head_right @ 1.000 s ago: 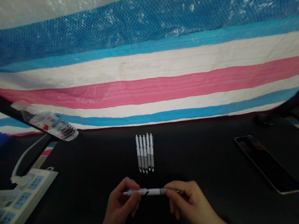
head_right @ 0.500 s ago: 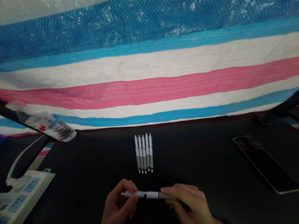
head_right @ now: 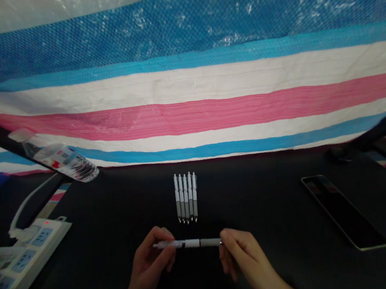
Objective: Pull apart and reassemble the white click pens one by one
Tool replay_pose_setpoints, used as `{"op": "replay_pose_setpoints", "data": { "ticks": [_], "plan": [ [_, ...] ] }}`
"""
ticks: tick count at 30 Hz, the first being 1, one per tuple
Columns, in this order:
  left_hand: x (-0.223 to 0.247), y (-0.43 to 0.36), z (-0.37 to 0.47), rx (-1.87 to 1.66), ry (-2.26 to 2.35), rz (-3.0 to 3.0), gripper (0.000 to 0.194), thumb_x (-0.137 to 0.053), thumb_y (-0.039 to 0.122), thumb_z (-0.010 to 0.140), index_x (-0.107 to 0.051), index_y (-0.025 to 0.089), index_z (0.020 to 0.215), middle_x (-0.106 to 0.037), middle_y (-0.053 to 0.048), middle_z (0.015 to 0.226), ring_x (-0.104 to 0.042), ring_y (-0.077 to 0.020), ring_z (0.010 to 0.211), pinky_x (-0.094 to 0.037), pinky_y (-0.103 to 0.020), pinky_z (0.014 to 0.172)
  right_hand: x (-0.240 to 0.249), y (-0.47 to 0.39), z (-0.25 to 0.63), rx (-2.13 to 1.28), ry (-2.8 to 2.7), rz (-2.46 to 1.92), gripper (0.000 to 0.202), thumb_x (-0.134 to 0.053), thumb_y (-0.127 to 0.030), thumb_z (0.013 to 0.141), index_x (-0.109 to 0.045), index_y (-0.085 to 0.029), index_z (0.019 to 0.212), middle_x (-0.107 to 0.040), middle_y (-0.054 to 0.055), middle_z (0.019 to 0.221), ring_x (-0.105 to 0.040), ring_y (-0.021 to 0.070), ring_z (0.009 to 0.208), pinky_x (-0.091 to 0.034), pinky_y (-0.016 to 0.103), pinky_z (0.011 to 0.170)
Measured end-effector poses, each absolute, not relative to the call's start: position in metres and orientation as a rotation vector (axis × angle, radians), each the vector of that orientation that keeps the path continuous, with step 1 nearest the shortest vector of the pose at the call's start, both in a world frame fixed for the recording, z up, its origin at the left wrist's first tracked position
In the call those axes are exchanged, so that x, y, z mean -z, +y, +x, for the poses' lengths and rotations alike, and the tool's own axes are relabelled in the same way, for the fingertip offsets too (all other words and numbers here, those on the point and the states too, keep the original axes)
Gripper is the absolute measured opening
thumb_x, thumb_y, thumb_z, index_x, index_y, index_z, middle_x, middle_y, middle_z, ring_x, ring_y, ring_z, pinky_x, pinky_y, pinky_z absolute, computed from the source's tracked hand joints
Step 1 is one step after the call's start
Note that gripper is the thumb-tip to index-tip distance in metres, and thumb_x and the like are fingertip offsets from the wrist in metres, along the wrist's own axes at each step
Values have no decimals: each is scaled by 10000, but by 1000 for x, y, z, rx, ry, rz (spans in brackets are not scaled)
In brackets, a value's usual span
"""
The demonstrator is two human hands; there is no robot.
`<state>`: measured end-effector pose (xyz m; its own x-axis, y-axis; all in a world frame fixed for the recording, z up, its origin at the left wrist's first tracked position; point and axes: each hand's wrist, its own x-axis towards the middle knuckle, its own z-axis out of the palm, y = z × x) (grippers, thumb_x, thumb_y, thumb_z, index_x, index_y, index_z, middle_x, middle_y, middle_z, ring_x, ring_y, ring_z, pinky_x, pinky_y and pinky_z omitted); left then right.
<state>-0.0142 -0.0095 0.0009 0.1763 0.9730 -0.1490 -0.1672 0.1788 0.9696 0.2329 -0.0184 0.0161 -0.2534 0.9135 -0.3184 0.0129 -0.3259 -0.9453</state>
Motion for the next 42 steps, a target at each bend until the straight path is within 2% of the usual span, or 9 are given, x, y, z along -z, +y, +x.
{"op": "replay_pose_setpoints", "data": {
  "ticks": [4, 9, 13, 18, 23, 26, 28, 35, 42],
  "plan": [
    [5, -10, -16, -1063, 1032, 1025, 292, -741, 458, 891, -653, 179, 897, -585, 26, 659, -500, -98, 526, -380, -197, 491, -20, -17, 232, -1611, -1222, -1289, 486, -709, -660, 854, -625, -186, 793, -642, -7, 639, -516, 91, 444, -345, 198, 430],
    [9, -10, -17, -1078, 1008, 1017, 245, -731, 416, 909, -658, 183, 920, -582, 26, 664, -498, -102, 547, -385, -200, 506, -18, -18, 231, -1656, -1249, -1314, 617, -497, -727, 947, -599, -179, 684, -591, 0, 562, -498, 92, 404, -309, 201, 399],
    [7, -10, -17, -1084, 1032, 1000, 257, -747, 421, 891, -658, 181, 905, -591, 24, 657, -502, -102, 531, -372, -202, 495, -21, -18, 230, -1600, -1208, -1317, 516, -672, -690, 865, -612, -181, 806, -608, -16, 670, -504, 79, 446, -323, 193, 423],
    [5, -10, -15, -1089, 1034, 1001, 273, -750, 436, 885, -656, 180, 894, -583, 26, 651, -502, -103, 524, -376, -202, 488, -18, -18, 231, -1666, -1229, -1320, 600, -526, -723, 934, -582, -180, 685, -575, -10, 581, -487, 86, 416, -312, 204, 407],
    [5, -9, -16, -1089, 1042, 997, 272, -746, 438, 887, -660, 180, 900, -592, 18, 666, -515, -113, 542, -395, -209, 494, -12, -19, 232, -1594, -1169, -1290, 473, -726, -655, 838, -629, -200, 924, -612, -25, 691, -501, 87, 465, -325, 184, 411],
    [7, -10, -17, -1074, 1042, 1010, 259, -742, 427, 894, -660, 182, 905, -594, 20, 667, -510, -108, 541, -391, -207, 502, -10, -17, 232, -1680, -1197, -1318, 538, -591, -702, 913, -622, -179, 789, -572, -30, 576, -492, 82, 417, -320, 185, 403],
    [8, -10, -18, -1068, 1047, 1014, 255, -745, 422, 893, -658, 183, 907, -590, 24, 666, -496, -99, 529, -377, -202, 495, -11, -16, 231, -1687, -1173, -1327, 547, -622, -705, 892, -612, -176, 752, -572, -29, 558, -506, 84, 413, -322, 184, 403],
    [5, -6, -20, -1156, 1093, 937, 260, -765, 423, 870, -663, 184, 866, -530, 47, 610, -445, -94, 517, -345, -189, 471, -18, -16, 233, -1640, -920, -1226, 384, -828, -499, 811, -609, -185, 846, -686, 1, 710, -623, 124, 505, -455, 215, 470],
    [-9, 2, -19, -1256, 1153, 831, 306, -826, 438, 781, -671, 176, 812, -518, 43, 589, -448, -106, 516, -359, -195, 450, -11, -20, 239, -1500, -683, -1129, 281, -836, -379, 810, -623, -196, 807, -627, -40, 588, -510, 89, 424, -390, 193, 427]
  ]
}}
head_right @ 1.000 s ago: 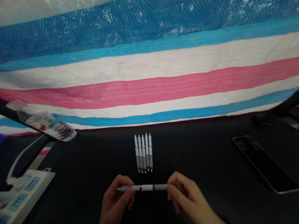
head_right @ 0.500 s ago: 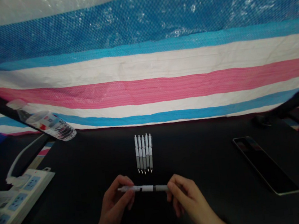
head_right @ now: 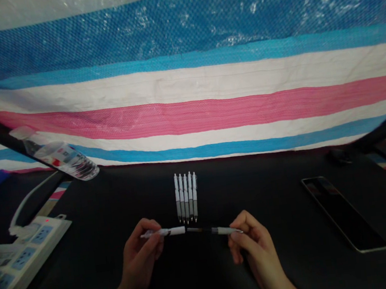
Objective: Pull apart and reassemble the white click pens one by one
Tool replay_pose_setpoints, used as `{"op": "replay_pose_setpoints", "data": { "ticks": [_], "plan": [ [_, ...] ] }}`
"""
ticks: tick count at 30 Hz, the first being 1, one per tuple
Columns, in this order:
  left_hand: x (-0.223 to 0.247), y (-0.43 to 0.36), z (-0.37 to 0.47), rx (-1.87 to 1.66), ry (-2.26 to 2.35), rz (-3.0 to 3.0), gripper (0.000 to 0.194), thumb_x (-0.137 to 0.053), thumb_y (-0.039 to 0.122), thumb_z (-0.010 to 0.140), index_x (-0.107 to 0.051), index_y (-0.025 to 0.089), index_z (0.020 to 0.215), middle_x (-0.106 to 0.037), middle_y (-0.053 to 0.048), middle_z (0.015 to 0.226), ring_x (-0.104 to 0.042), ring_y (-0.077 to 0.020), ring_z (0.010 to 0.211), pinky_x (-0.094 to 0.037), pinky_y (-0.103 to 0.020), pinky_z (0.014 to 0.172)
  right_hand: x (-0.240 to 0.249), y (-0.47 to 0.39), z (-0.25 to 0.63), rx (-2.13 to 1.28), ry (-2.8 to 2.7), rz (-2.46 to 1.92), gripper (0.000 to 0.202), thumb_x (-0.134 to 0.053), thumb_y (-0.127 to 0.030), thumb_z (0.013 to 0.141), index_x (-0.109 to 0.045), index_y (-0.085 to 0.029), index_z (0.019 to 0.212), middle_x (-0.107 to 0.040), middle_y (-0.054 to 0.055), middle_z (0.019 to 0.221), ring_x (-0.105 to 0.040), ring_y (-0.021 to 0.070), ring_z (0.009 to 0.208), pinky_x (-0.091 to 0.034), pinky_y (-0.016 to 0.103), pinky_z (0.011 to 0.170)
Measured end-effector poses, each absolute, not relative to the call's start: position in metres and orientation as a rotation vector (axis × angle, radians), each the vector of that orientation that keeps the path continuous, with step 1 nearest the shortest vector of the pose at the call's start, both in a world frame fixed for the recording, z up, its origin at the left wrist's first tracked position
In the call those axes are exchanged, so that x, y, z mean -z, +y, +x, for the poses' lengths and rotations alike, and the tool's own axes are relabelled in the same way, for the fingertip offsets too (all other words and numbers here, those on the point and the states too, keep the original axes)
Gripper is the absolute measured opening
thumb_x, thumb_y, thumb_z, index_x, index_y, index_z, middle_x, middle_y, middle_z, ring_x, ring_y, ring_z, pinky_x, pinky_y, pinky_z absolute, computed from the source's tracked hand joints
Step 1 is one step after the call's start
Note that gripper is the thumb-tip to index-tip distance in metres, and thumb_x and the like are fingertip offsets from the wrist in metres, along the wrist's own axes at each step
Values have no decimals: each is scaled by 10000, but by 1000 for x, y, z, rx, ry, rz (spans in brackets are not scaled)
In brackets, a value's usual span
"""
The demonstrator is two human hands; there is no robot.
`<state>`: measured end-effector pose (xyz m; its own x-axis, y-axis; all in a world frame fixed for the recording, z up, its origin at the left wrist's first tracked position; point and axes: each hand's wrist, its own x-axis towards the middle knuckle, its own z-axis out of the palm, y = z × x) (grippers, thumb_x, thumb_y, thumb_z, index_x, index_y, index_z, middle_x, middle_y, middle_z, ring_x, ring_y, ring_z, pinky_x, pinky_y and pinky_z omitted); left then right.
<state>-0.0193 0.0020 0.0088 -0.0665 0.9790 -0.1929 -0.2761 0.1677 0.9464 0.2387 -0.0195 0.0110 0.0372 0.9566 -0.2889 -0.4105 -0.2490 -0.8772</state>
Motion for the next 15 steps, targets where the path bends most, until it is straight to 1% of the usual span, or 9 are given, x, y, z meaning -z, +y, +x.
{"op": "replay_pose_setpoints", "data": {
  "ticks": [3, 7, 12, 15],
  "plan": [
    [-11, 2, -19, -1262, 1147, 835, 312, -828, 442, 778, -674, 174, 814, -530, 36, 599, -460, -108, 522, -368, -196, 456, -9, -21, 239, -1472, -641, -1104, 250, -833, -349, 816, -630, -203, 825, -622, -46, 593, -507, 88, 434, -383, 189, 433],
    [-10, 1, -19, -1245, 1141, 823, 316, -834, 439, 779, -665, 175, 820, -528, 40, 584, -461, -103, 516, -363, -189, 465, -11, -21, 239, -1515, -645, -1103, 287, -856, -372, 793, -628, -200, 815, -639, -34, 601, -536, 105, 443, -404, 205, 437],
    [-8, 2, -19, -1251, 1133, 831, 346, -833, 466, 786, -657, 170, 821, -541, 39, 585, -468, -100, 515, -365, -183, 458, -13, -20, 238, -1517, -671, -1088, 288, -841, -384, 816, -622, -198, 827, -645, -36, 611, -556, 100, 454, -423, 199, 449],
    [-6, 2, -19, -1208, 1109, 864, 349, -807, 481, 819, -651, 170, 846, -554, 42, 588, -467, -91, 507, -368, -179, 461, -16, -19, 236, -1549, -782, -1098, 311, -829, -417, 837, -614, -193, 834, -674, -22, 644, -601, 103, 470, -448, 195, 461]
  ]
}}
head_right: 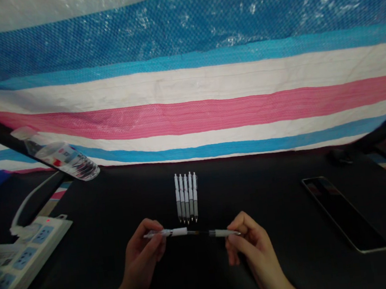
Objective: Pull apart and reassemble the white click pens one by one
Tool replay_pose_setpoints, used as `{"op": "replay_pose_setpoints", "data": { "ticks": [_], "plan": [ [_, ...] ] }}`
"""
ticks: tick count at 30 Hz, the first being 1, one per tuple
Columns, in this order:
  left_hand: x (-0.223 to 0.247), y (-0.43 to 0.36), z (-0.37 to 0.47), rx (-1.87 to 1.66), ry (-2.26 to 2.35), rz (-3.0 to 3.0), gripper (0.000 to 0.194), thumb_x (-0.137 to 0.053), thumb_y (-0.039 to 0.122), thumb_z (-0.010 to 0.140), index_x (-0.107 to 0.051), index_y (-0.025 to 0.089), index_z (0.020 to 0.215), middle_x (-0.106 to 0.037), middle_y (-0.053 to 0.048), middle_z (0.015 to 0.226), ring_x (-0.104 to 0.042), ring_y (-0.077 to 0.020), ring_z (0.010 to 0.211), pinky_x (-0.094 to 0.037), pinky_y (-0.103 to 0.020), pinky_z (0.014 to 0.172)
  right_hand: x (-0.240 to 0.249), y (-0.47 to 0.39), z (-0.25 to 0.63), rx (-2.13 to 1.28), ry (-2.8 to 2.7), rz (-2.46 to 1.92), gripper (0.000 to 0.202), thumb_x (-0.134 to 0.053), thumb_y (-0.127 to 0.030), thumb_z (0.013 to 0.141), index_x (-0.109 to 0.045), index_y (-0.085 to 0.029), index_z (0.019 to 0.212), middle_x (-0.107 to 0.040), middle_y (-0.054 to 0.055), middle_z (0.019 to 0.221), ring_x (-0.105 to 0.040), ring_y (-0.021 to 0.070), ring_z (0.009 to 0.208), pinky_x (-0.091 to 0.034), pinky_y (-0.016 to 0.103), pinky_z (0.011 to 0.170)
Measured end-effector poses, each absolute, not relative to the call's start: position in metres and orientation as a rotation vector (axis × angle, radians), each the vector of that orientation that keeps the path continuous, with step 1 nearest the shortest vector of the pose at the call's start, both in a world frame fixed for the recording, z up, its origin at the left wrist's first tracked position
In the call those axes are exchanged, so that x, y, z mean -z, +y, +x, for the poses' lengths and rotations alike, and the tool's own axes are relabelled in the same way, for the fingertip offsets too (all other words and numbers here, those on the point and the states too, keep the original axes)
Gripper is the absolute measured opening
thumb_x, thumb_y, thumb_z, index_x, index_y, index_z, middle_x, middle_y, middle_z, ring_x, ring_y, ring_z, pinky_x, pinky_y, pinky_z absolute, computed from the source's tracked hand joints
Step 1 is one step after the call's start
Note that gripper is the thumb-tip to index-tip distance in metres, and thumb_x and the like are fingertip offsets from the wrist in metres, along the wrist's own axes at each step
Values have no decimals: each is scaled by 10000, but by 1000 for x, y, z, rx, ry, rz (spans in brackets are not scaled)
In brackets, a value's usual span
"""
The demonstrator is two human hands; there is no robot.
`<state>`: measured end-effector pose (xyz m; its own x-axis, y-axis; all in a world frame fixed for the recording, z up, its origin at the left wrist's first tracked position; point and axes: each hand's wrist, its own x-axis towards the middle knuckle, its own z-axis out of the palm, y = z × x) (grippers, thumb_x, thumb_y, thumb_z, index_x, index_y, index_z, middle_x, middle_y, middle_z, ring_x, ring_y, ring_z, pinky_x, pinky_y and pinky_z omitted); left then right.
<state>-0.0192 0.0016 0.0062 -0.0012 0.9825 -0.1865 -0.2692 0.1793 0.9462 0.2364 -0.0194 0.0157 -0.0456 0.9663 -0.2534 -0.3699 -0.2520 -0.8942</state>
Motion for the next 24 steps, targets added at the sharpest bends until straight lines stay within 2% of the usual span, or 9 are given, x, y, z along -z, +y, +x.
{"op": "replay_pose_setpoints", "data": {
  "ticks": [6, 10, 12, 14, 17, 19, 20, 22, 24],
  "plan": [
    [-3, -2, -15, -1018, 1078, 979, 370, -793, 493, 835, -612, 171, 849, -567, 53, 604, -471, -69, 462, -356, -173, 446, -17, -22, 229, -1517, -1165, -1210, 365, -753, -535, 884, -612, -200, 923, -746, 48, 763, -723, 178, 609, -479, 199, 451],
    [0, -3, -14, -1021, 1056, 1023, 385, -783, 511, 839, -601, 172, 835, -551, 58, 603, -468, -61, 453, -352, -169, 446, -11, -24, 229, -1407, -1337, -1333, 411, -651, -612, 929, -636, -203, 972, -780, 70, 789, -725, 181, 619, -502, 220, 486],
    [2, -3, -16, -1022, 1040, 1020, 379, -770, 513, 851, -599, 175, 849, -556, 54, 619, -468, -61, 450, -348, -165, 433, -7, -25, 230, -1317, -1443, -1374, 421, -613, -621, 950, -656, -203, 969, -765, 49, 732, -706, 173, 590, -507, 234, 515],
    [4, -3, -17, -1006, 1021, 1027, 362, -766, 499, 860, -600, 177, 860, -566, 47, 637, -482, -66, 464, -367, -165, 436, -4, -26, 232, -1249, -1573, -1388, 442, -541, -611, 993, -670, -200, 900, -719, 26, 657, -673, 159, 554, -493, 237, 530],
    [5, -5, -18, -974, 991, 1051, 337, -773, 467, 864, -607, 174, 865, -576, 36, 653, -511, -79, 495, -402, -174, 457, -2, -27, 234, -1263, -1707, -1376, 594, -359, -600, 1060, -619, -200, 705, -614, 3, 529, -581, 130, 454, -420, 225, 468],
    [5, -6, -18, -981, 983, 1047, 329, -776, 460, 863, -615, 173, 873, -575, 36, 656, -515, -80, 499, -405, -175, 460, -2, -29, 234, -1297, -1723, -1355, 632, -297, -597, 1072, -604, -203, 684, -564, -11, 482, -538, 123, 419, -389, 224, 444],
    [5, -6, -18, -1001, 984, 1041, 327, -777, 459, 863, -619, 173, 873, -575, 37, 660, -510, -77, 495, -401, -173, 458, -2, -29, 234, -1307, -1711, -1341, 601, -310, -596, 1070, -629, -200, 748, -585, -10, 507, -543, 125, 428, -393, 224, 446],
    [4, -6, -18, -1044, 992, 1028, 319, -781, 454, 860, -626, 175, 865, -580, 36, 676, -509, -71, 495, -396, -169, 458, -2, -29, 232, -1296, -1657, -1331, 456, -401, -579, 1054, -649, -199, 1004, -695, 19, 676, -607, 140, 506, -455, 232, 502],
    [5, -6, -18, -1069, 1004, 1019, 311, -784, 446, 859, -630, 175, 853, -587, 34, 690, -510, -69, 495, -391, -168, 457, -3, -28, 231, -1253, -1594, -1343, 377, -484, -548, 1034, -572, -216, 1189, -753, 52, 864, -661, 153, 594, -513, 249, 580]
  ]
}}
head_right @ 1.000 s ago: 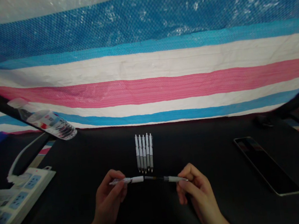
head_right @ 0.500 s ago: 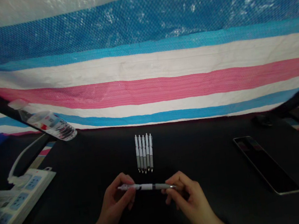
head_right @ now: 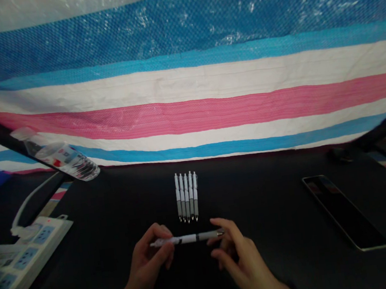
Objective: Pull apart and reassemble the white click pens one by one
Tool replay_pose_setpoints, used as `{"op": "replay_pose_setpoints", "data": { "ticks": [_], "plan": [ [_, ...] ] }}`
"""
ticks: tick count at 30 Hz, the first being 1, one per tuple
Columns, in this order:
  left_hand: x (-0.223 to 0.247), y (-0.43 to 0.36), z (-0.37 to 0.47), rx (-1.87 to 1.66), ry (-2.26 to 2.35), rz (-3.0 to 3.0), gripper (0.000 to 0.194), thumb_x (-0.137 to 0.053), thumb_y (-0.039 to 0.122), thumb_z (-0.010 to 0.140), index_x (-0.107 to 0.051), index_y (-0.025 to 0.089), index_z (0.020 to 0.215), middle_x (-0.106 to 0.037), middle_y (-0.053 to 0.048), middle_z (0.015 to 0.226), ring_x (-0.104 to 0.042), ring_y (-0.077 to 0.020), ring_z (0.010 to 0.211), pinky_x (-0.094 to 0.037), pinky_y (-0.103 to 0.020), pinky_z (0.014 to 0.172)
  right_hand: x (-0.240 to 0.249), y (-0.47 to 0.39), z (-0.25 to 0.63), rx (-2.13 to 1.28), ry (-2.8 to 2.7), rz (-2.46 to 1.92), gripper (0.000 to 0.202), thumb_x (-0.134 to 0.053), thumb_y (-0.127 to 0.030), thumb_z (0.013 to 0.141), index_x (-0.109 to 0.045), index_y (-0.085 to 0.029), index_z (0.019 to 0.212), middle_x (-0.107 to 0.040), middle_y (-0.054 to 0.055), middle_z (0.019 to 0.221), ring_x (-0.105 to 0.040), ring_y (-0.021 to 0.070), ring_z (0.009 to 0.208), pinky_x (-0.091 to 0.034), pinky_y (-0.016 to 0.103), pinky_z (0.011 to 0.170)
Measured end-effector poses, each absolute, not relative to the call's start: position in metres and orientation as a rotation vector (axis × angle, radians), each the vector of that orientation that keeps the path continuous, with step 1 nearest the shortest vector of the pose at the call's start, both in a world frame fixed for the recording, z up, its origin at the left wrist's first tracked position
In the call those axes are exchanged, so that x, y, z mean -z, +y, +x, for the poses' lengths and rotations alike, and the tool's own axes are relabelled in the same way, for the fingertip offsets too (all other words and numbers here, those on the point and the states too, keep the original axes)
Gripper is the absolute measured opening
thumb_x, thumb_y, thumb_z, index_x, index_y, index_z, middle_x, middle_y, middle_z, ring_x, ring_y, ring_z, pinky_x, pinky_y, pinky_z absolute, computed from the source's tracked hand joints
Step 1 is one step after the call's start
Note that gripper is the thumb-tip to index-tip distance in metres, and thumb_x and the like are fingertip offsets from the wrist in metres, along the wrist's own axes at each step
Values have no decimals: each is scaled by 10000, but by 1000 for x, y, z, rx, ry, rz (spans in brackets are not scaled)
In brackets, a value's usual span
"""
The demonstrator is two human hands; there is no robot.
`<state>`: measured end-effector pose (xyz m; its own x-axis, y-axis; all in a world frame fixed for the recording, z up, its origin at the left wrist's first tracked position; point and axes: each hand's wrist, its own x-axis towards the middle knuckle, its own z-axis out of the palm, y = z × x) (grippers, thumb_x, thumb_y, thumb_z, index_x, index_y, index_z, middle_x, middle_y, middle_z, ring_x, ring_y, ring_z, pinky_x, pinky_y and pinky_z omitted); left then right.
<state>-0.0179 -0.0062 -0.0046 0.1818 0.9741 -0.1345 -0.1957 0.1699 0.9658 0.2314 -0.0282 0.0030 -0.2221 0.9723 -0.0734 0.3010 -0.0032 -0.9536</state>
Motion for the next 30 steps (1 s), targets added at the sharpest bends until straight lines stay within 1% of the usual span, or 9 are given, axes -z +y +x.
{"op": "replay_pose_setpoints", "data": {
  "ticks": [3, 5, 7, 12, 16, 18, 22, 26, 30],
  "plan": [
    [5, -6, -18, -1067, 1006, 1012, 305, -782, 439, 862, -632, 175, 849, -579, 39, 668, -505, -70, 486, -384, -169, 453, -4, -26, 232, -1221, -1594, -1369, 316, -487, -518, 1042, -587, -220, 1076, -739, 44, 832, -666, 154, 597, -512, 249, 587],
    [5, -6, -18, -1060, 999, 1012, 303, -779, 437, 864, -631, 173, 856, -577, 41, 653, -505, -72, 480, -379, -170, 452, -6, -26, 233, -1235, -1660, -1364, 399, -419, -512, 1067, -621, -216, 893, -700, 29, 725, -654, 153, 575, -488, 243, 559],
    [6, -6, -18, -1053, 996, 1015, 302, -775, 436, 867, -629, 172, 863, -581, 40, 648, -507, -73, 477, -376, -170, 451, -7, -26, 233, -1240, -1703, -1343, 485, -364, -520, 1081, -628, -216, 811, -678, 26, 676, -651, 157, 576, -479, 245, 557],
    [7, -5, -18, -1069, 1021, 1023, 303, -772, 437, 869, -623, 173, 853, -591, 37, 656, -498, -70, 467, -361, -172, 446, -4, -26, 231, -1218, -1545, -1354, 385, -496, -599, 1018, -572, -228, 1085, -748, 40, 849, -670, 148, 562, -524, 251, 581],
    [10, -7, -19, -1068, 1021, 1016, 292, -763, 432, 878, -622, 177, 863, -583, 40, 646, -495, -73, 475, -363, -174, 451, -4, -26, 232, -1231, -1614, -1367, 434, -418, -557, 1060, -609, -217, 870, -695, 19, 700, -659, 148, 551, -485, 237, 541],
    [11, -7, -20, -1068, 1013, 1022, 286, -760, 428, 882, -623, 177, 868, -584, 38, 654, -500, -77, 484, -371, -176, 455, -5, -26, 233, -1249, -1662, -1337, 471, -369, -531, 1080, -630, -212, 852, -681, 18, 676, -668, 155, 580, -486, 241, 563],
    [9, -6, -20, -1068, 1011, 1023, 284, -756, 430, 885, -625, 178, 870, -593, 33, 663, -504, -78, 486, -374, -177, 457, -6, -26, 232, -1236, -1647, -1339, 399, -438, -557, 1053, -612, -207, 1131, -726, 29, 795, -680, 161, 617, -503, 249, 590],
    [4, -4, -18, -1047, 1019, 1020, 324, -774, 465, 859, -630, 175, 871, -581, 35, 677, -505, -76, 481, -374, -179, 451, -10, -25, 233, -1188, -1756, -1369, 488, -397, -555, 1066, -660, -197, 864, -660, 18, 693, -644, 161, 622, -469, 251, 598],
    [0, -3, -18, -1030, 1003, 1072, 317, -778, 459, 856, -645, 171, 863, -568, 27, 710, -510, -81, 500, -391, -188, 457, -10, -25, 234, -1357, -1650, -1370, 587, -377, -621, 1048, -605, -191, 720, -608, 2, 608, -588, 134, 535, -413, 229, 523]
  ]
}}
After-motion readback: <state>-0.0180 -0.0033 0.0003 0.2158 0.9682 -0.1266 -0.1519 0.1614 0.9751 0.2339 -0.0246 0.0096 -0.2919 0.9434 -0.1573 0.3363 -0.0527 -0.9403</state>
